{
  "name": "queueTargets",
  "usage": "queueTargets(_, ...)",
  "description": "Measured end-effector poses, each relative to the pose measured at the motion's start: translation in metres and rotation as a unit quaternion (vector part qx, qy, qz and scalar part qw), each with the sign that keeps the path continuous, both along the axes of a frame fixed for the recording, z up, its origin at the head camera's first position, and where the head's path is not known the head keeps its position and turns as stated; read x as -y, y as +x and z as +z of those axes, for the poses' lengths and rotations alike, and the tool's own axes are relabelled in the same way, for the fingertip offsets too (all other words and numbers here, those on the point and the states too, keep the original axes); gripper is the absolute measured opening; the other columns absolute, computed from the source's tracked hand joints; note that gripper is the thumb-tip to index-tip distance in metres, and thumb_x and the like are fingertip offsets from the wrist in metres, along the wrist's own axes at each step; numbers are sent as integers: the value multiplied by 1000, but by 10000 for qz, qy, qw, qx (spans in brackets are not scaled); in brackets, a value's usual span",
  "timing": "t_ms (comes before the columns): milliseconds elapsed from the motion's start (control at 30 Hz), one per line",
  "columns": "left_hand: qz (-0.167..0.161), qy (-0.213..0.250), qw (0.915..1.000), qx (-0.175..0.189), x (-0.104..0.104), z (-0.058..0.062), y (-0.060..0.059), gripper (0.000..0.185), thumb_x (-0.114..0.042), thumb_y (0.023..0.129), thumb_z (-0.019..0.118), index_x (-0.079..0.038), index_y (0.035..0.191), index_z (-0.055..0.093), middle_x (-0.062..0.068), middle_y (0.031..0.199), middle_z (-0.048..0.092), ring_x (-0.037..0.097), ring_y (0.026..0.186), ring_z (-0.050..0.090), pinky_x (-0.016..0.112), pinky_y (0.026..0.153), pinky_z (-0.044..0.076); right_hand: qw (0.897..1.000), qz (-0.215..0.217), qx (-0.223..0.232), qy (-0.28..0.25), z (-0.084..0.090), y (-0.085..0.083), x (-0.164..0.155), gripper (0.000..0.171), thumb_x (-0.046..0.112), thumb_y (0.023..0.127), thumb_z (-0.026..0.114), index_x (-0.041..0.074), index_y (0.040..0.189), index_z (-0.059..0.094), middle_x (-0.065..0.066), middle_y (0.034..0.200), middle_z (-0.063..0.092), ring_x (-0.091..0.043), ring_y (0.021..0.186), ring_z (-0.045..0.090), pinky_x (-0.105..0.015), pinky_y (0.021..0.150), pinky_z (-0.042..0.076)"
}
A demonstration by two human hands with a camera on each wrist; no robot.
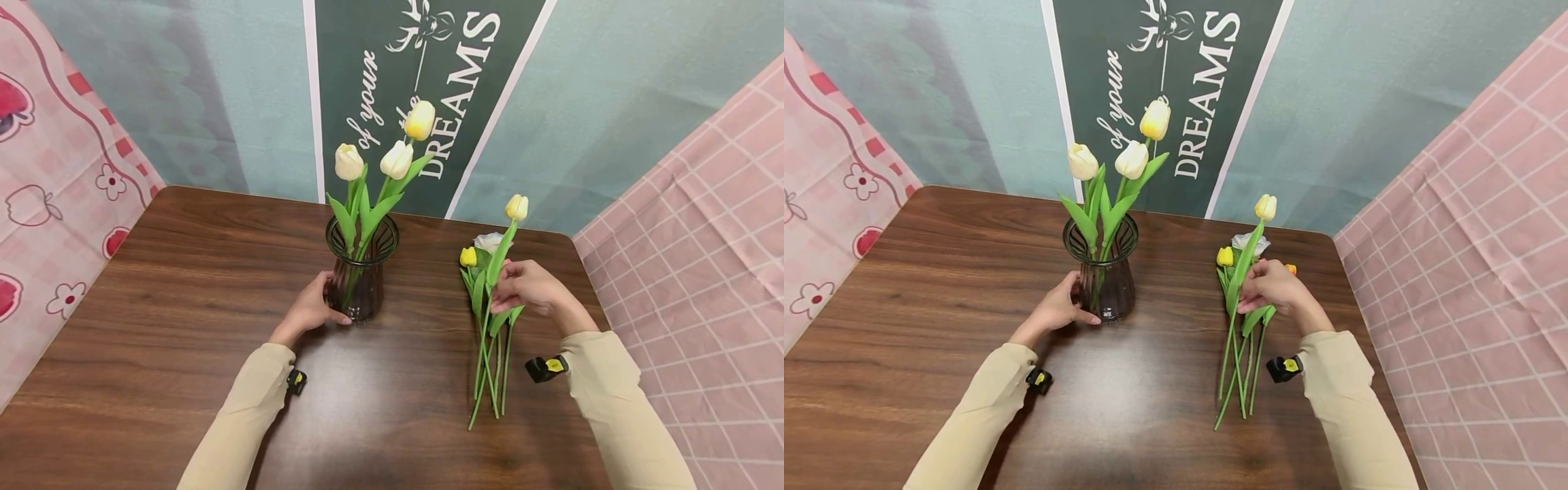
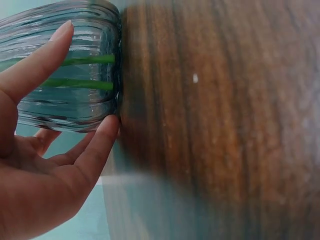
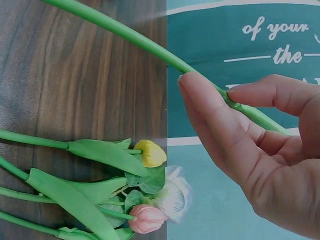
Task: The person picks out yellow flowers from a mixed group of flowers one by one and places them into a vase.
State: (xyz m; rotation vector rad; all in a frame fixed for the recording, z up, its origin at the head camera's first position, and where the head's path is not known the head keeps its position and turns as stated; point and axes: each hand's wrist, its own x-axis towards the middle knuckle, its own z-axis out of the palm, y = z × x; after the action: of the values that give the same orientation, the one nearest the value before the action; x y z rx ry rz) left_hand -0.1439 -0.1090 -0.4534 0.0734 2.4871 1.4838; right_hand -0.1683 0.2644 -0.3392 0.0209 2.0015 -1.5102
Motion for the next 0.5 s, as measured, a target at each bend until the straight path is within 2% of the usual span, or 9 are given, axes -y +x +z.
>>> queueTargets(500,324,23,9987,-384,-4,-2,6,89,-7,51,88,2,126,40,21,119,51,33,107,49,44,94,37,9995,-171,27,-257,9,2,1,8,-9,90,41,-15,93,37,-19,79,55,-25,69,66,-38,70,54)
